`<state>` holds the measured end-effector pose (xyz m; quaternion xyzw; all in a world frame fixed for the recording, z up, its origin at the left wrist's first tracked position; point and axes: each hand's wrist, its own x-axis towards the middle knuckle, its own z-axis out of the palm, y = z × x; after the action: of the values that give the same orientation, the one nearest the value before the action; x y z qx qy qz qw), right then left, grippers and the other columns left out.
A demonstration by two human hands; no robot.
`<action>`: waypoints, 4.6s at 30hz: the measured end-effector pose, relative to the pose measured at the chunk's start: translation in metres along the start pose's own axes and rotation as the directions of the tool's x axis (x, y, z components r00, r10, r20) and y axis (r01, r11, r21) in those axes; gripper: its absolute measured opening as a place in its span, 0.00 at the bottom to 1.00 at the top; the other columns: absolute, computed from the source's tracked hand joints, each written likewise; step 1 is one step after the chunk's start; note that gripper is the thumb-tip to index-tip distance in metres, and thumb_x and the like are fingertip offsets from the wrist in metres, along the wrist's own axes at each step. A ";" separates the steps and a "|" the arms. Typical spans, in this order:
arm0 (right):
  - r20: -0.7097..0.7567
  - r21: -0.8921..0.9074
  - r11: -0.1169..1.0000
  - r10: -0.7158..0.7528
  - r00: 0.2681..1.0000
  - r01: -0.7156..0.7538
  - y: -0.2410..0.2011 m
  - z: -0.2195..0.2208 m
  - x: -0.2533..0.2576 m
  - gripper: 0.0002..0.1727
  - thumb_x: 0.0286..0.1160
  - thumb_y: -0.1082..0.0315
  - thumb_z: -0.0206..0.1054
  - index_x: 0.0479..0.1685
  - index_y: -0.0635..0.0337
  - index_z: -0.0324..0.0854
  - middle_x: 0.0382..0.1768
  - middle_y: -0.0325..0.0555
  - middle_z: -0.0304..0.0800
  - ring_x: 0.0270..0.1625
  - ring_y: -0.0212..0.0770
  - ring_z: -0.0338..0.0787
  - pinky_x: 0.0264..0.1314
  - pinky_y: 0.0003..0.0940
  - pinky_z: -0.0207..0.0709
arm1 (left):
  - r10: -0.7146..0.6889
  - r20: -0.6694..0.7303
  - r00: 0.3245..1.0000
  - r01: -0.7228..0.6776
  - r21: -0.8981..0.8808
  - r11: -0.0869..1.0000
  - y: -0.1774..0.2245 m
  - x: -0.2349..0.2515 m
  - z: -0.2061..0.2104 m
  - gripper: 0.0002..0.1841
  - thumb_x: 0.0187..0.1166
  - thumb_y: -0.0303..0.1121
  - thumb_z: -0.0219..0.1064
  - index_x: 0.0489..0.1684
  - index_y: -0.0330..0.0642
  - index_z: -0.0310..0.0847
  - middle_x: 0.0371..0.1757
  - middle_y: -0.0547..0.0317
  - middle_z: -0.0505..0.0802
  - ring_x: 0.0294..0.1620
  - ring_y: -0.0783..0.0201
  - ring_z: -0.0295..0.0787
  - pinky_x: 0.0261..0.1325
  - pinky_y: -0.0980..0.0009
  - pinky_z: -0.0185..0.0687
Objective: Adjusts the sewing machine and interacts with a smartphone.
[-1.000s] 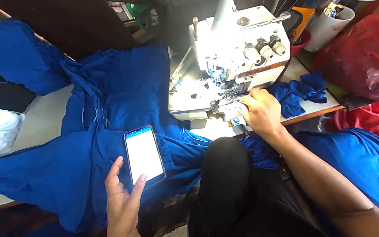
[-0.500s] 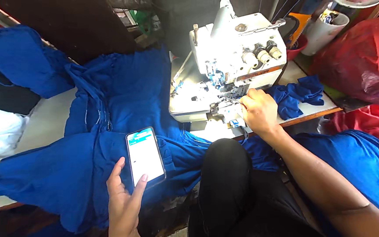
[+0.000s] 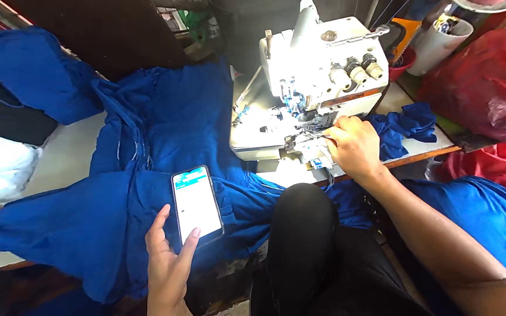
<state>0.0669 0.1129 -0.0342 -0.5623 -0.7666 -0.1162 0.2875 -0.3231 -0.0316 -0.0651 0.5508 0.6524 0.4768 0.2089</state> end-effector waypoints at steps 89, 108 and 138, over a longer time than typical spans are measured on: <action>-0.130 0.220 0.974 0.088 0.988 -0.057 0.013 0.039 -0.004 0.08 0.70 0.71 0.67 0.39 0.56 0.93 0.37 0.50 0.89 0.44 0.54 0.87 0.42 0.53 0.73 | 0.055 0.058 0.997 -0.068 0.267 0.961 0.011 0.003 0.006 0.52 0.65 0.45 0.71 0.90 0.27 0.46 0.86 0.24 0.59 0.88 0.47 0.55 0.87 0.58 0.52; -0.147 0.214 0.975 0.083 0.986 -0.050 0.014 0.044 -0.005 0.08 0.69 0.70 0.69 0.40 0.57 0.93 0.37 0.49 0.89 0.43 0.54 0.87 0.42 0.52 0.72 | 0.047 0.061 0.997 -0.063 0.288 0.956 0.007 0.003 0.006 0.52 0.65 0.46 0.71 0.90 0.27 0.48 0.87 0.23 0.57 0.88 0.44 0.53 0.88 0.56 0.51; -0.153 0.204 0.977 0.090 0.984 -0.057 0.015 0.039 -0.008 0.07 0.66 0.73 0.68 0.35 0.57 0.93 0.36 0.48 0.88 0.42 0.53 0.86 0.43 0.52 0.71 | 0.042 0.091 0.995 -0.065 0.270 0.961 0.012 0.004 0.003 0.53 0.69 0.53 0.69 0.91 0.29 0.46 0.87 0.23 0.57 0.88 0.45 0.53 0.88 0.57 0.51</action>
<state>0.0701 0.1311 -0.0725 -0.5477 -0.7271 -0.0737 0.4074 -0.3158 -0.0274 -0.0546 0.6114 0.6874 0.3642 0.1453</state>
